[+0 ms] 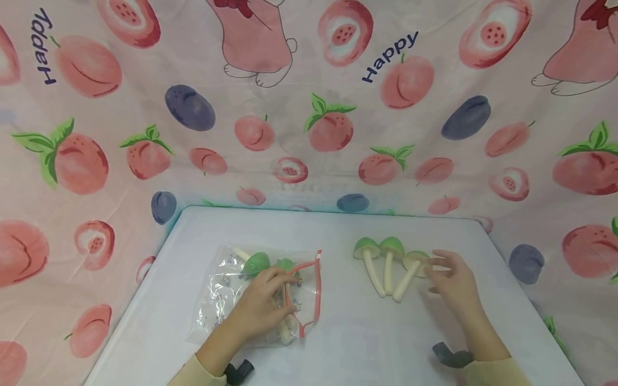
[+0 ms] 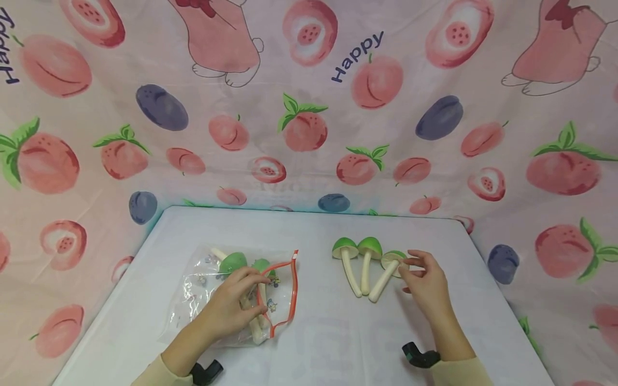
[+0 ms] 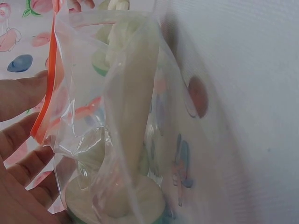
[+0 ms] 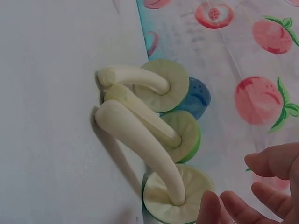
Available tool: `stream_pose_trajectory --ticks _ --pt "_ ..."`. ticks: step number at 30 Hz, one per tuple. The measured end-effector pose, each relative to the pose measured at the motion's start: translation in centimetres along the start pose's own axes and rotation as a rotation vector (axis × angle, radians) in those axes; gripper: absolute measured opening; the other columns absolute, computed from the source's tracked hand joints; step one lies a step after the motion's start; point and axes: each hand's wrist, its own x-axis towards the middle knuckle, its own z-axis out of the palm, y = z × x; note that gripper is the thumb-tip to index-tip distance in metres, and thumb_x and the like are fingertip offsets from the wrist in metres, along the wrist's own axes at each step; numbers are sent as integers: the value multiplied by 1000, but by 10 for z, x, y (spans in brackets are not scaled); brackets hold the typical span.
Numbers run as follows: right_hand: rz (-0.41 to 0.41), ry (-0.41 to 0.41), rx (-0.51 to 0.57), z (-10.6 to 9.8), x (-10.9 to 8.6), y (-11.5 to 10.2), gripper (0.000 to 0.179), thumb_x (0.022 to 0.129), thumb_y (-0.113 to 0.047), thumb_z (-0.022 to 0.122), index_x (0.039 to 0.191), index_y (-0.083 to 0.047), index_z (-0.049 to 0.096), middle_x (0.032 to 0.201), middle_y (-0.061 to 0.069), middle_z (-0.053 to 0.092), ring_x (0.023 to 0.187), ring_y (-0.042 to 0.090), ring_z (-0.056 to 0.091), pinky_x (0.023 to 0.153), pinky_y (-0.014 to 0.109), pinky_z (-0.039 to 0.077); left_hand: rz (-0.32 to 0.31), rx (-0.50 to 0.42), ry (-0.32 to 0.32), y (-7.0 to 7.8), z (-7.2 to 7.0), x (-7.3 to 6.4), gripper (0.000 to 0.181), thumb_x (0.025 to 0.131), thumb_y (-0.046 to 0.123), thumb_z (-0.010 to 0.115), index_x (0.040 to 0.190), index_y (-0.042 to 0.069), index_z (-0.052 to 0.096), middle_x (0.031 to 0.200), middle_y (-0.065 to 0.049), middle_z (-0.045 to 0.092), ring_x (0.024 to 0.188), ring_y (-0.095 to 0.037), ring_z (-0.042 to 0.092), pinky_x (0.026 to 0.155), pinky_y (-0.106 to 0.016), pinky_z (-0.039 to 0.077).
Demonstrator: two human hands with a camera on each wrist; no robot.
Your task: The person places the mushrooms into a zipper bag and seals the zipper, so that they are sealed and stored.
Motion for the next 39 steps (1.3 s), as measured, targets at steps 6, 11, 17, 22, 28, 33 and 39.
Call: stream_pose_trajectory --ticks 6,11,17,22,28,33,39 --pt "46 34 -62 -2 9 6 63 104 -28 72 156 -3 47 144 33 62 83 6 71 63 27 65 21 7 16 -2 2 1 59 72 16 99 125 24 74 127 9 67 125 -15 63 107 -40 58" --pt "73 34 -76 -4 18 14 65 105 -35 70 157 -3 47 143 32 62 87 15 74 65 28 66 26 7 19 -3 2 1 60 72 16 99 125 24 74 127 9 68 125 -15 63 107 -40 58" --pt "114 34 -77 -3 26 22 69 106 -42 67 157 -2 45 144 32 61 94 27 76 66 30 66 26 3 17 -4 3 1 59 72 16 99 125 21 75 127 8 67 124 -15 63 107 -40 58" --pt "168 24 -81 0 32 25 72 107 -45 63 160 -2 41 147 34 56 104 36 74 68 32 67 20 2 10 -4 3 1 59 72 16 100 125 22 74 127 8 67 124 -14 63 107 -39 58" --pt "214 4 -94 2 37 24 75 108 -47 59 162 0 37 149 36 53 110 43 71 72 34 68 17 2 6 -3 2 2 59 72 17 100 125 21 74 127 8 67 124 -15 63 107 -39 58" --pt "226 -27 -111 4 39 25 75 109 -46 57 163 2 35 149 38 52 113 46 70 74 35 68 26 11 17 -3 2 1 60 71 17 100 125 21 74 126 8 68 124 -16 63 107 -40 58" --pt "249 -39 -131 6 43 28 82 109 -58 50 164 0 34 151 37 52 120 47 67 77 38 68 53 24 43 -3 2 1 62 68 16 102 124 20 74 125 6 68 122 -17 64 103 -41 59"
